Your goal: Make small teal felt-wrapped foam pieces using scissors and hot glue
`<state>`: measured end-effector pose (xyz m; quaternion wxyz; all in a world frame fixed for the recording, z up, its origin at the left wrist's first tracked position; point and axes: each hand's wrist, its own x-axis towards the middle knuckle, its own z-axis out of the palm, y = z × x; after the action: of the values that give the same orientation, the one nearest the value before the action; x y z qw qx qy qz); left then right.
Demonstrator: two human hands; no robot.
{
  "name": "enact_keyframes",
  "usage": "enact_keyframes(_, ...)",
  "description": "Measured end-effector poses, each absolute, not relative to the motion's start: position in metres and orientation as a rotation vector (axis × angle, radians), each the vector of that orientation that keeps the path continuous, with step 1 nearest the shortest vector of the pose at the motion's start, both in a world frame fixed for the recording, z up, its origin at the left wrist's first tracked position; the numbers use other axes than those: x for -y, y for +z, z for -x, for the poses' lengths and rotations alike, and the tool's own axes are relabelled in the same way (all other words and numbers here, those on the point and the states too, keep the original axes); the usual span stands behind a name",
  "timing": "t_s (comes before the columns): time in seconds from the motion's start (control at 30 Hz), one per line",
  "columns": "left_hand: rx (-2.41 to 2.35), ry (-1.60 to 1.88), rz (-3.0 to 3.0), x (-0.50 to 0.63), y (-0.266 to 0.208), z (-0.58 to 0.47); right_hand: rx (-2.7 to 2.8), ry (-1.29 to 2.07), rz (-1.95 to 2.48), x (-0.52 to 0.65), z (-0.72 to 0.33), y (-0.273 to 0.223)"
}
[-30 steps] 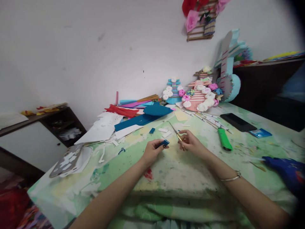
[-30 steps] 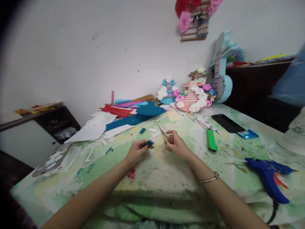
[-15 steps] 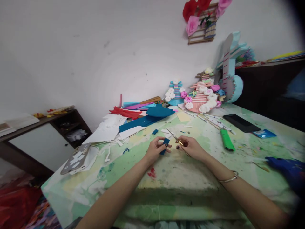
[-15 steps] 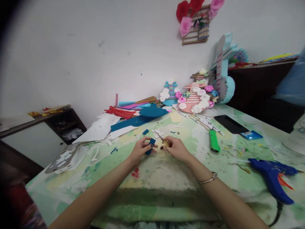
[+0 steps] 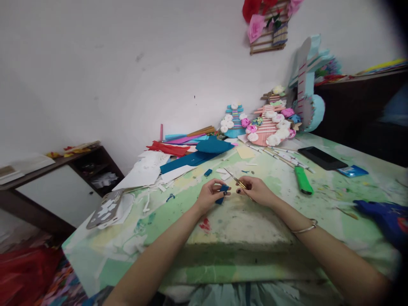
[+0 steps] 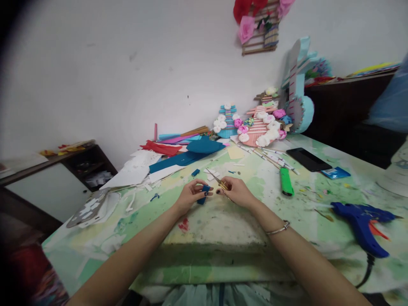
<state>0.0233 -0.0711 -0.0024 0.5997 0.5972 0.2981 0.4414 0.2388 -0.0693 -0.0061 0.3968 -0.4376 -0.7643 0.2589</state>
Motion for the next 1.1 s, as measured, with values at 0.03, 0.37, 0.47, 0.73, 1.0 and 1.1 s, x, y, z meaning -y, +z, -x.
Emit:
enact_keyframes(0.03, -0.689, 1.024, -1.382, 0.071, -0.002, -0.023, 1.941, 0.644, 1.114, 0.069, -0.239, -0.006)
enact_keyframes(0.37, -0.745, 1.035, -1.359, 0.076, 0.005, -0.019, 2.002, 0.461, 1.141, 0.081, -0.241, 0.004)
enact_keyframes(0.47, -0.744, 1.035, -1.367, 0.076, 0.006, -0.019, 2.019, 0.460, 1.119, 0.082, -0.240, 0.003)
enact_keyframes(0.73, -0.741, 1.029, -1.389, 0.074, 0.005, -0.016, 2.013, 0.502, 1.083, 0.083, -0.238, 0.004)
enact_keyframes(1.0, -0.760, 0.995, -1.441, 0.075, -0.004, -0.019, 1.819, 0.714, 1.077, 0.083, -0.235, 0.002)
enact_keyframes(1.1, -0.771, 0.994, -1.457, 0.076, -0.007, -0.023, 1.760, 0.794, 1.036, 0.085, -0.227, 0.004)
